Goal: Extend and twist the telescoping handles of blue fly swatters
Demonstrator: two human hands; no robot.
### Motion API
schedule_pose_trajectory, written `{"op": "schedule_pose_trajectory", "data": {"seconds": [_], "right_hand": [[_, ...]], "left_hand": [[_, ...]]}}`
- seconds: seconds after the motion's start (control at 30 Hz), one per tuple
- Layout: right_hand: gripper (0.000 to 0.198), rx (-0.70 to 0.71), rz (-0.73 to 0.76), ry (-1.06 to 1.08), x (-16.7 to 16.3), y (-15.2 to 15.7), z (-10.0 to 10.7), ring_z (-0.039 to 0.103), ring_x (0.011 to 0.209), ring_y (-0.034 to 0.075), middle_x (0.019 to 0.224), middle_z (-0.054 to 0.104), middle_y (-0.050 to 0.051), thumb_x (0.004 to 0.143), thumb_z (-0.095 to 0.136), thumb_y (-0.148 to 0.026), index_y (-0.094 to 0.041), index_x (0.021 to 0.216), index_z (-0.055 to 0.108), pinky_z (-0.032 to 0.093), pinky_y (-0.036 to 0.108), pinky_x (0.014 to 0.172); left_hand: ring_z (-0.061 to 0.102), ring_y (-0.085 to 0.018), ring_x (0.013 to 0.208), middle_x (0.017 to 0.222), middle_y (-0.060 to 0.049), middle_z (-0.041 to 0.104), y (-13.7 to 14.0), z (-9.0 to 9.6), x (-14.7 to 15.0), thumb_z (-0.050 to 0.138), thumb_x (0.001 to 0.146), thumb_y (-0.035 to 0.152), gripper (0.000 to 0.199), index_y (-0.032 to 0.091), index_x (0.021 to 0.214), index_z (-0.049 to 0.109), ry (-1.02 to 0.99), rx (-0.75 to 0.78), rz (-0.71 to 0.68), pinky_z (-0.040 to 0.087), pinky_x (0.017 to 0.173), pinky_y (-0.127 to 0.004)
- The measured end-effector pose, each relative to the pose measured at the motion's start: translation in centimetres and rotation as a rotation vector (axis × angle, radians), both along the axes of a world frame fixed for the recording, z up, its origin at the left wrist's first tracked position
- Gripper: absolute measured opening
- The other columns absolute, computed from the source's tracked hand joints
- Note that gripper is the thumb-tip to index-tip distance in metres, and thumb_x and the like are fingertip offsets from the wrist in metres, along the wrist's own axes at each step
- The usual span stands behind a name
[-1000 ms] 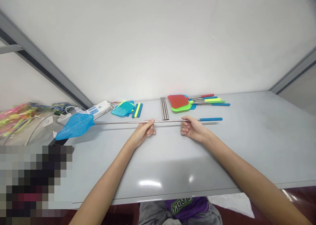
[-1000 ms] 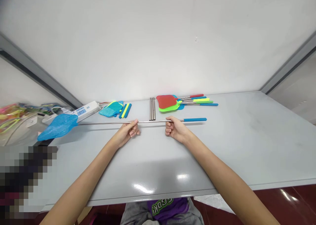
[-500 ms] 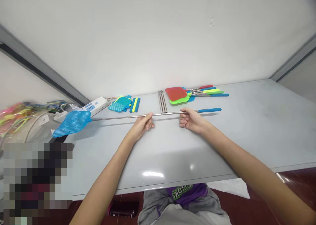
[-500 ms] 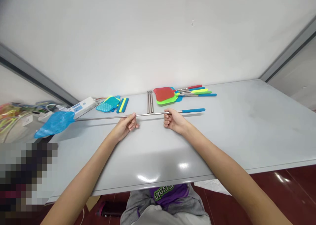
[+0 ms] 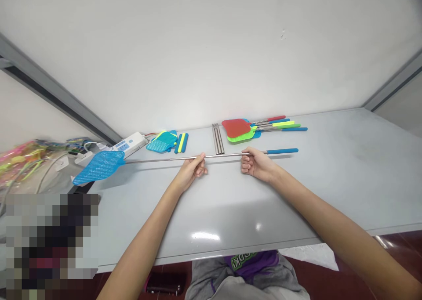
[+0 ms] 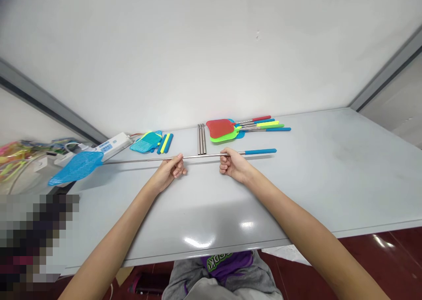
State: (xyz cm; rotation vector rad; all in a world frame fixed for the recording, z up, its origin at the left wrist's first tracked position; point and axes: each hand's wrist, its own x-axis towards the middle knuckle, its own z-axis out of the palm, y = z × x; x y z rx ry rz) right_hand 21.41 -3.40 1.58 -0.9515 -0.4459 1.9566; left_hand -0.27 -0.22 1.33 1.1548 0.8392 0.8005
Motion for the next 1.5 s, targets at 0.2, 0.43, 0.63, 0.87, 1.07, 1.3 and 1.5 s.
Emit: {"op": "schedule_pose_trajectory", "data": {"seconds": [0.2, 0.43, 0.63, 0.87, 1.07, 1.3, 1.5], "right_hand": [[0.031, 0.003, -0.006, -0.006, 0.0, 0.0, -0.2, 0.024, 0.039, 0.007, 0.042, 0.019, -0.006, 0.071, 0.044, -0.025, -0.018, 0.044, 0.030, 0.027, 0.022, 0.041], [0.032, 0.014, 0.009, 0.016, 0.0, 0.0, -0.5, 0.024, 0.039, 0.007, 0.043, 0.018, -0.006, 0.070, 0.044, -0.026, -0.018, 0.043, 0.028, 0.027, 0.023, 0.042], [0.033, 0.000, 0.004, 0.018, -0.1, 0.0, -0.4, 0.024, 0.039, 0.008, 0.042, 0.018, -0.006, 0.070, 0.044, -0.025, -0.019, 0.043, 0.025, 0.028, 0.023, 0.042], [0.034, -0.004, -0.002, 0.023, 0.0, 0.1, -0.3, 0.024, 0.039, 0.008, 0.042, 0.018, -0.006, 0.070, 0.044, -0.025, -0.019, 0.045, 0.022, 0.028, 0.023, 0.041], [0.034, 0.002, -0.001, 0.034, 0.0, 0.0, -0.4, 0.025, 0.039, 0.008, 0.042, 0.019, -0.005, 0.070, 0.044, -0.025, -0.019, 0.045, 0.022, 0.028, 0.024, 0.041], [0.033, 0.002, 0.010, 0.059, 0.0, 0.0, -0.5, 0.026, 0.039, 0.009, 0.042, 0.021, -0.005, 0.071, 0.043, -0.026, -0.019, 0.046, 0.023, 0.027, 0.024, 0.042], [0.032, 0.000, 0.008, 0.057, -0.1, -0.1, -0.5, 0.027, 0.040, 0.009, 0.042, 0.021, -0.005, 0.071, 0.043, -0.027, -0.019, 0.046, 0.026, 0.028, 0.024, 0.043]], "left_hand": [[0.029, -0.005, 0.036, 0.035, 0.008, 0.030, 0.0, 0.1, 0.0, 0.045, 0.077, 0.037, 0.033, 0.016, 0.051, 0.042, 0.027, -0.005, 0.012, 0.039, 0.056, -0.024], [0.030, -0.005, 0.036, 0.036, 0.008, 0.030, -0.1, 0.1, 0.0, 0.046, 0.075, 0.038, 0.033, 0.016, 0.050, 0.042, 0.052, 0.022, 0.013, 0.040, 0.057, -0.024], [0.030, -0.006, 0.037, 0.036, 0.007, 0.031, -0.1, 0.0, 0.0, 0.045, 0.076, 0.037, 0.033, 0.016, 0.051, 0.044, 0.056, 0.032, 0.004, 0.041, 0.057, -0.025], [0.031, -0.005, 0.036, 0.035, 0.007, 0.032, -0.1, 0.1, 0.0, 0.046, 0.075, 0.038, 0.033, 0.016, 0.050, 0.044, 0.081, 0.035, 0.012, 0.041, 0.057, -0.025], [0.040, -0.008, 0.037, 0.031, 0.004, 0.038, -0.1, 0.2, 0.0, 0.043, 0.075, 0.043, 0.039, 0.015, 0.048, 0.049, 0.138, 0.019, 0.006, 0.041, 0.055, -0.025], [0.041, -0.009, 0.035, 0.034, 0.001, 0.045, -0.3, 0.0, 0.2, 0.034, 0.077, 0.050, 0.047, 0.014, 0.053, 0.054, 0.200, 0.088, 0.015, 0.037, 0.047, -0.023], [0.039, -0.009, 0.040, 0.040, 0.003, 0.043, -1.7, -0.3, 0.9, 0.037, 0.078, 0.042, 0.037, 0.016, 0.060, 0.057, 0.456, 0.492, 0.107, 0.031, 0.045, -0.021]]}}
